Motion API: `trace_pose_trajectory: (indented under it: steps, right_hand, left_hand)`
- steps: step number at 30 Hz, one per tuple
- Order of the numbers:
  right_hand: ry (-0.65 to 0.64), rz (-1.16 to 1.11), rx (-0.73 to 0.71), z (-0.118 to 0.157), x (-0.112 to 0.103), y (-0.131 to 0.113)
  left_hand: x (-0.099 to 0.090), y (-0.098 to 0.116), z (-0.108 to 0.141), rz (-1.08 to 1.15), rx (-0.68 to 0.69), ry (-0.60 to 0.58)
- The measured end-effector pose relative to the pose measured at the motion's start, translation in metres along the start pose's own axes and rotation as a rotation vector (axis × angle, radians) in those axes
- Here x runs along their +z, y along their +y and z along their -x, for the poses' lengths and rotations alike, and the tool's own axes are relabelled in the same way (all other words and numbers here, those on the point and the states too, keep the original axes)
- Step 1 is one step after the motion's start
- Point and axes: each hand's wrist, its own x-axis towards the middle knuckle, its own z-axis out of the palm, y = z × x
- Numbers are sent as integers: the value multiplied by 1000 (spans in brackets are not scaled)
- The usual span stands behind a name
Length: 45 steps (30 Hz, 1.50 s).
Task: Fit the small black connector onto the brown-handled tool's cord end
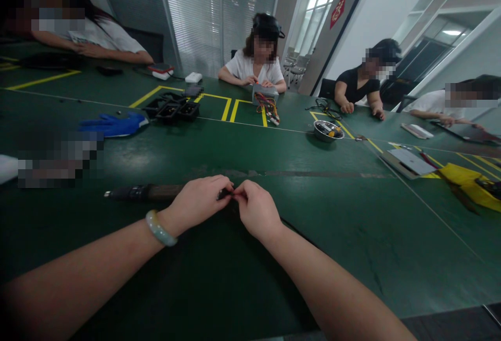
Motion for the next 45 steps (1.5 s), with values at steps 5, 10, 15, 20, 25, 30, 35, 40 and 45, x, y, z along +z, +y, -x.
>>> trace_pose_trajectory:
  steps: [5,10,15,20,25,30,35,40,45]
  right_hand:
    - [-6,40,-67,4,1,-2]
    - [-30,133,-143,7,4,1]
    - [-33,136,-138,7,5,3]
    - [-30,47,-45,5,1,4]
    - [-28,-2,-23,4,-3,5]
    - [-23,7,-12,3,-5,5]
    - [-50,7,-19,3,-5,6]
    - [-59,6,-40,2,-4,5]
    - [-54,45,-45,1,-3,4]
  left_hand:
    - [1,0,-1,23,-29,1]
    - [1,-2,-2,29,-38,2]
    - [-1,-1,-1,16,-50,-3]
    - [-2,-1,-1,20,-36,-2]
    - [-2,-2,-1,31,-30,-7]
    - [-2,-1,-1,27,-32,-6]
    - [-2,-1,-1,27,-32,-18]
    - [-2,-1,-1,25,-32,-13]
    - [-3,0,-2,-6,-52,-30]
